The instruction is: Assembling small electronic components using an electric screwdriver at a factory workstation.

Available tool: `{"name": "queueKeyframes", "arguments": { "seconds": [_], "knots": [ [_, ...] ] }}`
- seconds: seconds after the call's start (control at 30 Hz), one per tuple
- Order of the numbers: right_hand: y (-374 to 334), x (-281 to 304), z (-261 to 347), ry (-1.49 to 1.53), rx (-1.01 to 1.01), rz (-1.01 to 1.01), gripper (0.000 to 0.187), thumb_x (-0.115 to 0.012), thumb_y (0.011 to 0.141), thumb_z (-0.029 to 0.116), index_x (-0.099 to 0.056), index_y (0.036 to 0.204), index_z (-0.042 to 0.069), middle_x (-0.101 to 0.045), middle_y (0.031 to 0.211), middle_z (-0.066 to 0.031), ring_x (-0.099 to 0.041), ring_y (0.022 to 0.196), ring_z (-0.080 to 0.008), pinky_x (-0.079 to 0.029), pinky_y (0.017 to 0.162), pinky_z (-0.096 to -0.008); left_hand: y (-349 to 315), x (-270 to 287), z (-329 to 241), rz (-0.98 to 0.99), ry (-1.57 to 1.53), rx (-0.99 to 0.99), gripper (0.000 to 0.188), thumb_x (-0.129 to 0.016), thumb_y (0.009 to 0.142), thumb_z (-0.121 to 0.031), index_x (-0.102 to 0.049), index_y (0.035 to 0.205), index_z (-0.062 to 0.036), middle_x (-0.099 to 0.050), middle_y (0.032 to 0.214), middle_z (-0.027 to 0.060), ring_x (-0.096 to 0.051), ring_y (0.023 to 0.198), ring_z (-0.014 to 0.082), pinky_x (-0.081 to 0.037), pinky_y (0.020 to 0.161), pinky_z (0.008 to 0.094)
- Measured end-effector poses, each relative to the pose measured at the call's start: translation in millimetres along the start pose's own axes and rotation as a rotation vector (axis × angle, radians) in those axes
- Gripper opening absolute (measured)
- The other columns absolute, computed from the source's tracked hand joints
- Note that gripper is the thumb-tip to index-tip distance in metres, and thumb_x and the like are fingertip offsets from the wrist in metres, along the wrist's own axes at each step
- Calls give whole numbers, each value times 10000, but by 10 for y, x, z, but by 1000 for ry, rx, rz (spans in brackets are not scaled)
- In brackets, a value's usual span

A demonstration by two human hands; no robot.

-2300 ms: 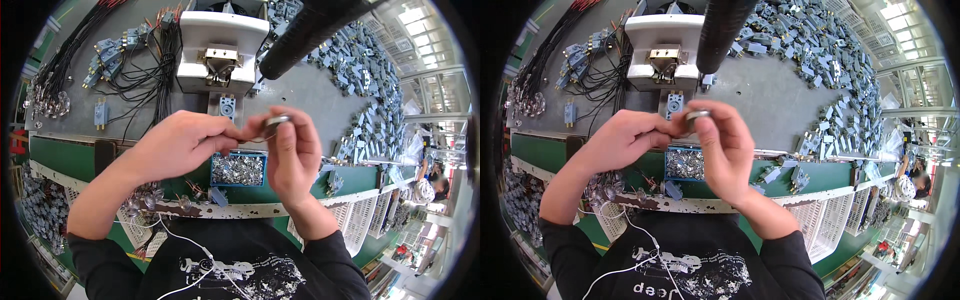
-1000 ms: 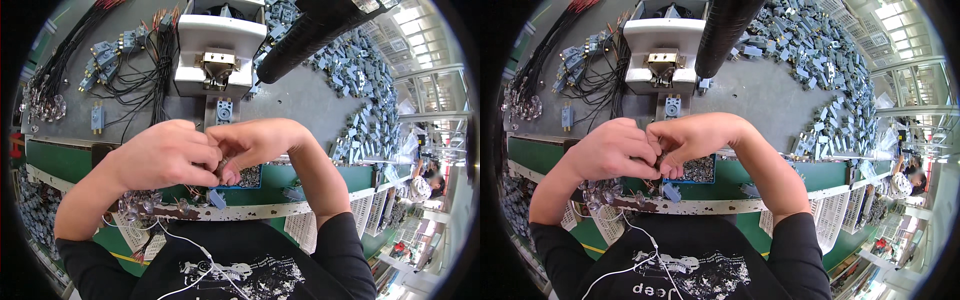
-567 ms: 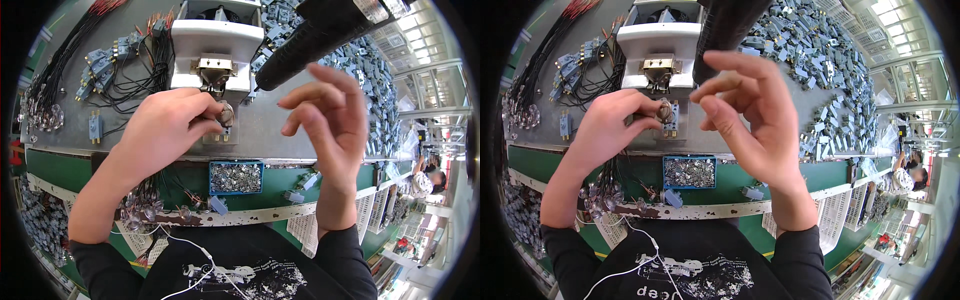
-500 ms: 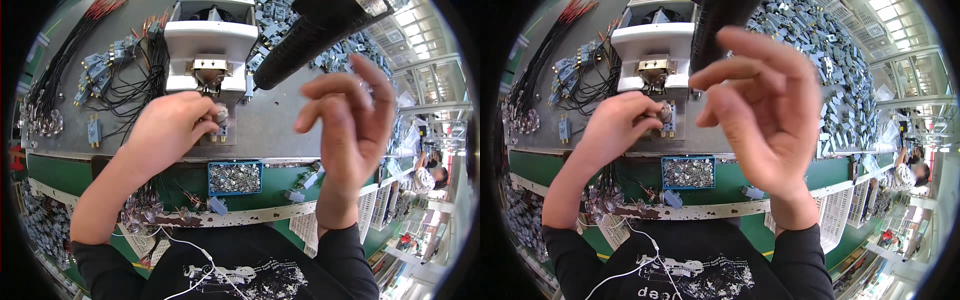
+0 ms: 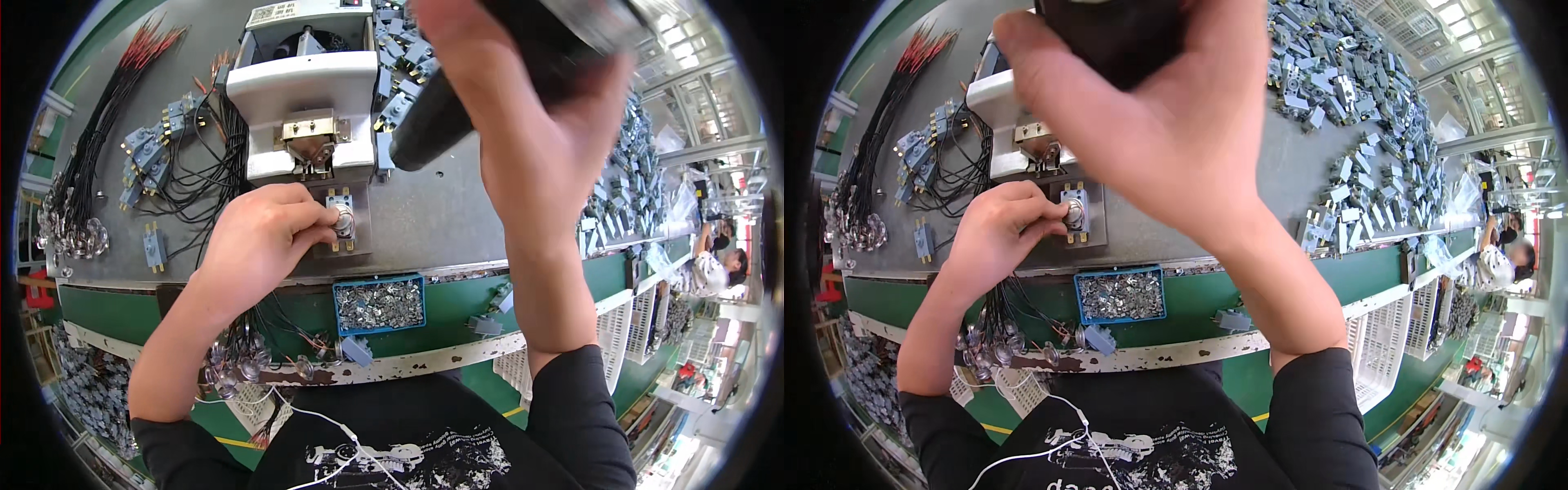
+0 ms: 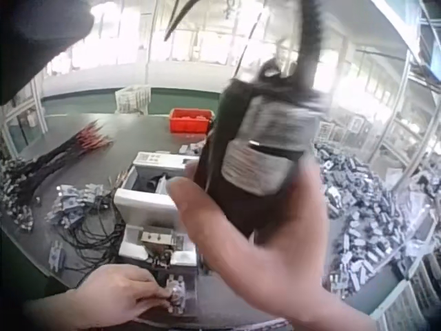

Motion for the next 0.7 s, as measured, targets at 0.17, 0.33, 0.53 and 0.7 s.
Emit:
{"name": "queueKeyframes", "arguments": {
  "seconds": [0.17, 0.33, 0.53, 0.7],
  "knots": [
    [10, -68, 5, 56, 16, -33, 448, -791, 868, -16, -506, 1212, 19, -674, 923, -65, -665, 762, -127, -533, 653, -262, -6, 30, -24, 24, -43, -30, 127, -786, 832, -154, -771, 938, -85, -677, 837, 59, -679, 808, 287, -548, 705, 398],
    [68, -175, 84, 121, 58, -38, 423, -779, 868, -27, -512, 1193, 20, -671, 912, -60, -661, 751, -123, -529, 644, -262, 15, 12, 44, 48, -34, 6, 113, -760, 854, -151, -754, 944, -83, -677, 837, 62, -688, 817, 289, -551, 711, 397],
    [126, -409, 105, 203, 101, -23, 394, -766, 868, -40, -521, 1170, 22, -668, 897, -54, -656, 738, -118, -525, 633, -262, -35, -37, 75, 46, -71, -23, 182, -796, 830, -130, -766, 1004, -88, -667, 831, 64, -679, 786, 267, -547, 708, 384],
    [36, -667, 86, 239, 347, -75, 505, -751, 856, -55, -478, 1273, 28, -632, 989, -65, -628, 808, -112, -508, 659, -252, -48, -41, 45, 37, -23, -30, 141, -761, 854, -160, -754, 982, -101, -674, 865, 68, -684, 850, 287, -551, 739, 417]
  ]
}}
Point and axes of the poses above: each hand's wrist, its own y-axis towards the middle knuckle, its own x-axis out of the back of the hand, z = x × y, the point moved 7 cm from there along y, towards the middle knuckle
